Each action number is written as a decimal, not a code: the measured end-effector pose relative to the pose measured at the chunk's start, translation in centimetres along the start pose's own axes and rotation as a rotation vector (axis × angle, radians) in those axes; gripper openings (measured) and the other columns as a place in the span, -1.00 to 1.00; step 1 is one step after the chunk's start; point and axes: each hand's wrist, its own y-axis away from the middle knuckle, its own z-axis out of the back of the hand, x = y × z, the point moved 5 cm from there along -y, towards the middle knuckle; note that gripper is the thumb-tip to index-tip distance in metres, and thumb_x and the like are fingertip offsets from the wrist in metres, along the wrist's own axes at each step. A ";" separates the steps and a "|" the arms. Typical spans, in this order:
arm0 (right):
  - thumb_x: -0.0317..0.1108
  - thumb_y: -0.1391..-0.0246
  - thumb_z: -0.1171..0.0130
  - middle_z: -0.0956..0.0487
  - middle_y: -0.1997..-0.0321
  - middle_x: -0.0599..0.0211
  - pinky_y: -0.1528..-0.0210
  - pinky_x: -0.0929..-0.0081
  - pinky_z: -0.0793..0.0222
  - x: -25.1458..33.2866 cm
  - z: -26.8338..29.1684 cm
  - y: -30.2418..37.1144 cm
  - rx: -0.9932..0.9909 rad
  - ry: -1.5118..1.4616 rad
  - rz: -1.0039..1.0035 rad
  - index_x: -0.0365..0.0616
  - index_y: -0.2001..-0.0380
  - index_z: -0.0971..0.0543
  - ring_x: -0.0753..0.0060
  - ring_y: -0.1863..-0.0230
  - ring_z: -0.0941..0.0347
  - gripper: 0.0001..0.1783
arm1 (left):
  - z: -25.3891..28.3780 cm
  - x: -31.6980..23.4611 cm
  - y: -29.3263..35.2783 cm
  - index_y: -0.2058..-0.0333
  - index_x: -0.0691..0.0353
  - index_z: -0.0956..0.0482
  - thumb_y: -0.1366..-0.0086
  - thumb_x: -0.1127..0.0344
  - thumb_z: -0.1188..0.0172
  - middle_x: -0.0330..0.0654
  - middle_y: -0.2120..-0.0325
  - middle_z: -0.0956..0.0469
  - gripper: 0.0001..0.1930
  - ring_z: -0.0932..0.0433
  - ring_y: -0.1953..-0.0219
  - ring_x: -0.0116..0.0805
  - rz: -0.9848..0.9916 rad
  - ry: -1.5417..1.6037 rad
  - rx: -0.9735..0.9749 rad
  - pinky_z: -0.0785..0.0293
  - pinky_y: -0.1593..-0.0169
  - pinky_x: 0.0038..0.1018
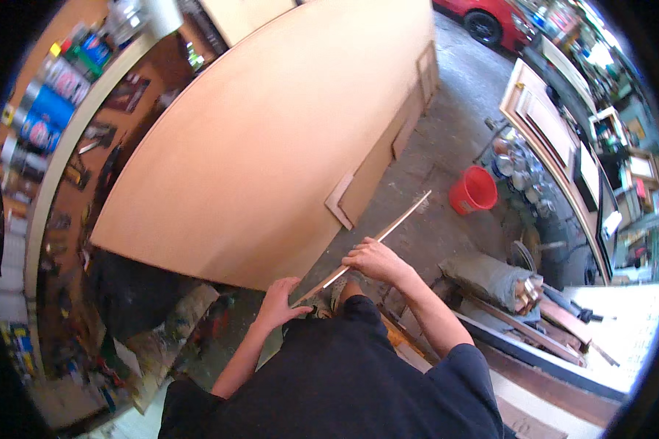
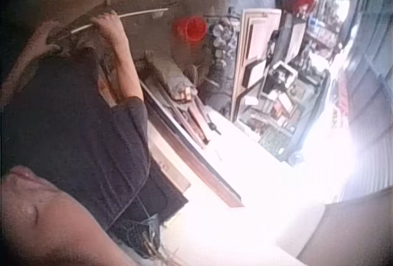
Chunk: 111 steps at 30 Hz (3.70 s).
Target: The person measures and marks a large sheet of MDF on a workbench using a tape measure and marker. They then use a utility knife and a straight edge to cut the marked sections of the board.
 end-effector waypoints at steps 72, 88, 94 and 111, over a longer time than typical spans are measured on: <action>-0.42 0.01 -0.22 -0.53 -0.12 0.19 -0.17 0.25 -0.38 -155.1 48.5 43.0 -1.905 -1.453 -0.533 -0.24 -0.22 -0.38 0.25 -0.13 -0.46 -0.34 | -33.9 -67.2 -167.6 0.05 -0.09 -0.72 0.03 0.44 -0.26 -0.34 -0.06 -0.57 -0.51 -0.54 -0.08 -0.34 -1.232 -0.142 -0.186 -0.47 -0.12 -0.33; -0.32 0.07 -0.29 -0.57 0.01 0.18 -0.05 0.28 -0.46 -187.4 57.6 54.0 -2.351 -1.280 -0.701 -0.26 -0.15 -0.39 0.24 0.03 -0.54 -0.33 | -49.7 -86.8 -209.7 -0.10 -0.11 -0.60 -0.02 0.43 -0.17 -0.31 -0.17 -0.48 -0.42 -0.47 -0.18 -0.29 -1.437 -0.011 0.185 -0.43 -0.17 -0.33; -0.36 0.04 -0.26 -0.53 -0.01 0.18 -0.10 0.30 -0.40 -199.5 57.7 63.3 -2.484 -1.130 -0.785 -0.25 -0.15 -0.38 0.28 -0.04 -0.49 -0.36 | -59.8 -96.0 -222.8 -0.21 -0.05 -0.48 0.00 0.45 -0.35 -0.20 -0.26 -0.37 -0.29 -0.38 -0.26 -0.15 -1.261 -0.125 0.290 -0.35 -0.23 -0.22; -0.28 -0.17 -0.11 -0.49 -0.15 0.11 -0.17 0.20 -0.43 -221.3 68.2 93.9 -2.717 -0.988 -0.987 -0.32 -0.22 -0.32 0.23 -0.12 -0.51 -0.41 | -85.6 -132.5 -246.2 0.13 0.14 -0.66 0.02 0.46 -0.35 -0.14 0.16 -0.66 -0.61 -0.64 0.10 -0.06 -1.639 0.298 0.772 -0.56 0.02 -0.25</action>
